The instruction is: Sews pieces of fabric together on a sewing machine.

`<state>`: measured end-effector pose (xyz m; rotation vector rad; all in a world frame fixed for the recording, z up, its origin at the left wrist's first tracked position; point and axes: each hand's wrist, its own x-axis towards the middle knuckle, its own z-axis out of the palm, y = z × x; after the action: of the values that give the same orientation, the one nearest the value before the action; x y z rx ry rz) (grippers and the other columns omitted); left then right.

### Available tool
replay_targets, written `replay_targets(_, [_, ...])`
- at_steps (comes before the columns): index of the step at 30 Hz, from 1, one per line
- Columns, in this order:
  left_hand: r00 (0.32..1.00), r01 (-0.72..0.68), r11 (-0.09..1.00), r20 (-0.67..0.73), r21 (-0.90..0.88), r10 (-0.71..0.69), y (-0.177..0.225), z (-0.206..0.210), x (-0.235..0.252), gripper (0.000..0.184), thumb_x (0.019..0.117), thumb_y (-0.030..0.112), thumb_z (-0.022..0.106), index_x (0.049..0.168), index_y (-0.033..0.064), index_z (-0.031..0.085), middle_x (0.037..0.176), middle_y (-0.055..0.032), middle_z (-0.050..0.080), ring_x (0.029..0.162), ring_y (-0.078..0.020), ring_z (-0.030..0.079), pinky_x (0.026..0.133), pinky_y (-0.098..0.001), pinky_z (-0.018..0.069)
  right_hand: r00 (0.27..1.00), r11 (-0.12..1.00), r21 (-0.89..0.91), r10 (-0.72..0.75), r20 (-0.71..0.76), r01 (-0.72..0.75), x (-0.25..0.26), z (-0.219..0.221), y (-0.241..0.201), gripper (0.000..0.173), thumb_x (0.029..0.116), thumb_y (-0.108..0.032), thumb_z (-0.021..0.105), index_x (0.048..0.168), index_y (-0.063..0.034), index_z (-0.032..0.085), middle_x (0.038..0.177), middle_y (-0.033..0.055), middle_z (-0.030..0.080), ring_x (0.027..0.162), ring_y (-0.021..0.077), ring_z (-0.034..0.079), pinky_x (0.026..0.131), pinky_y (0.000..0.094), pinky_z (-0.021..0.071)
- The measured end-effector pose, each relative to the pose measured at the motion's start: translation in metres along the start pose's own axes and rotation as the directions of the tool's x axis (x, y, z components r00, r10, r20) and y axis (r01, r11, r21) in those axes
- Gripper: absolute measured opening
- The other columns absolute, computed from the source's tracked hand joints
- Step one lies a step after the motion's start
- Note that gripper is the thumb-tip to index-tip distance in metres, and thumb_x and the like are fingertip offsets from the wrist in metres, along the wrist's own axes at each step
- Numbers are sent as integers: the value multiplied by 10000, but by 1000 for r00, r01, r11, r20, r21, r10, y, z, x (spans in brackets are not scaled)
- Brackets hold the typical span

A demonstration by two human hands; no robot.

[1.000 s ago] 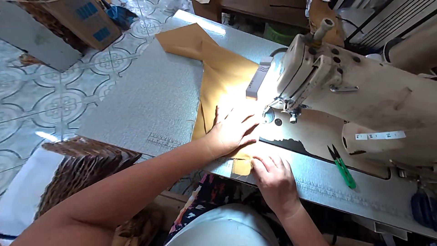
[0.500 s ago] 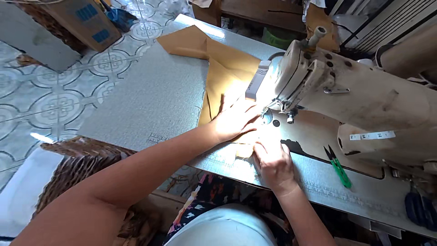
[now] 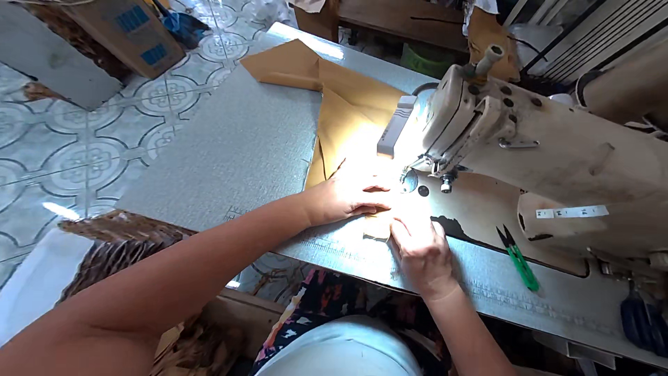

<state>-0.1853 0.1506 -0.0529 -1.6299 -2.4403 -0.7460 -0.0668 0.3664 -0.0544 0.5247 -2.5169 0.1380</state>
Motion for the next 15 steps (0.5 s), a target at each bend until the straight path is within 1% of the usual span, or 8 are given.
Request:
replay_targets(4, [999, -34, 999, -5, 10, 34, -19, -1, 16, 314, 1058, 345, 495, 1276, 303, 717, 1429, 6, 614, 1390, -234, 499, 1121, -583, 344, 1000, 1000, 26, 2, -22, -2, 15, 11, 13, 172, 968, -190, 636, 907, -128, 784, 1012, 85, 766, 954, 277, 730, 754, 431, 581])
replay_targets(6, [999, -38, 999, 10, 3, 38, -28, -3, 23, 332, 1071, 343, 469, 1289, 284, 711, 1434, -10, 609, 1373, -241, 522, 1099, -606, 376, 1000, 1000, 24, 12, -12, -12, 22, 15, 19, 156, 962, -180, 641, 906, -125, 776, 998, 84, 755, 936, 272, 714, 715, 420, 557])
replay_targets(7, [999, -21, 1000, 28, 1, 21, -32, -4, 26, 338, 1072, 340, 459, 1295, 287, 707, 1435, -4, 609, 1371, -241, 528, 1101, -631, 369, 1000, 1000, 21, 18, -11, -17, 25, 18, 22, 149, 958, -170, 643, 914, -119, 777, 974, 89, 747, 916, 274, 708, 699, 419, 552])
replay_targets(8, [998, 10, 1000, 65, 0, -10, -36, -6, 29, 346, 1077, 346, 444, 1313, 299, 692, 1446, 12, 604, 1380, -242, 525, 1120, -670, 329, 1000, 1000, 13, 17, -13, -17, 28, 20, 24, 145, 956, -164, 648, 934, -110, 781, 956, 101, 741, 904, 284, 709, 698, 426, 556])
replay_targets(10, [992, 65, 998, 111, 17, -67, -41, -10, 36, 341, 1079, 347, 442, 1318, 316, 684, 1412, 28, 637, 1347, -260, 558, 1131, -714, 279, 1000, 1000, -10, 18, -14, -18, 33, 23, 28, 141, 953, -163, 654, 979, -113, 783, 972, 106, 737, 910, 286, 704, 710, 433, 548])
replay_targets(11, [988, 90, 995, 125, 32, -94, -45, -11, 40, 337, 1081, 354, 442, 1316, 332, 682, 1396, 16, 646, 1348, -282, 554, 1125, -739, 268, 1000, 1000, -19, 22, -18, -23, 35, 26, 29, 140, 950, -163, 663, 1000, -118, 785, 982, 105, 734, 911, 287, 699, 708, 435, 541])
replay_targets(13, [978, 138, 989, 151, 48, -144, -53, -11, 46, 362, 1086, 379, 420, 1335, 338, 680, 1453, -51, 596, 1443, -319, 457, 1145, -774, 205, 998, 998, -46, 49, -27, -50, 38, 31, 30, 157, 949, -164, 658, 1031, -126, 786, 1010, 97, 737, 932, 288, 694, 707, 437, 529])
replay_targets(15, [973, 166, 984, 148, 69, -175, -58, -14, 53, 397, 1084, 399, 424, 1345, 245, 680, 1488, -111, 557, 1471, -318, 421, 1171, -747, 182, 996, 993, -79, 82, -17, -83, 38, 33, 29, 178, 970, -166, 626, 1049, -122, 780, 1045, 88, 742, 972, 292, 693, 724, 445, 533])
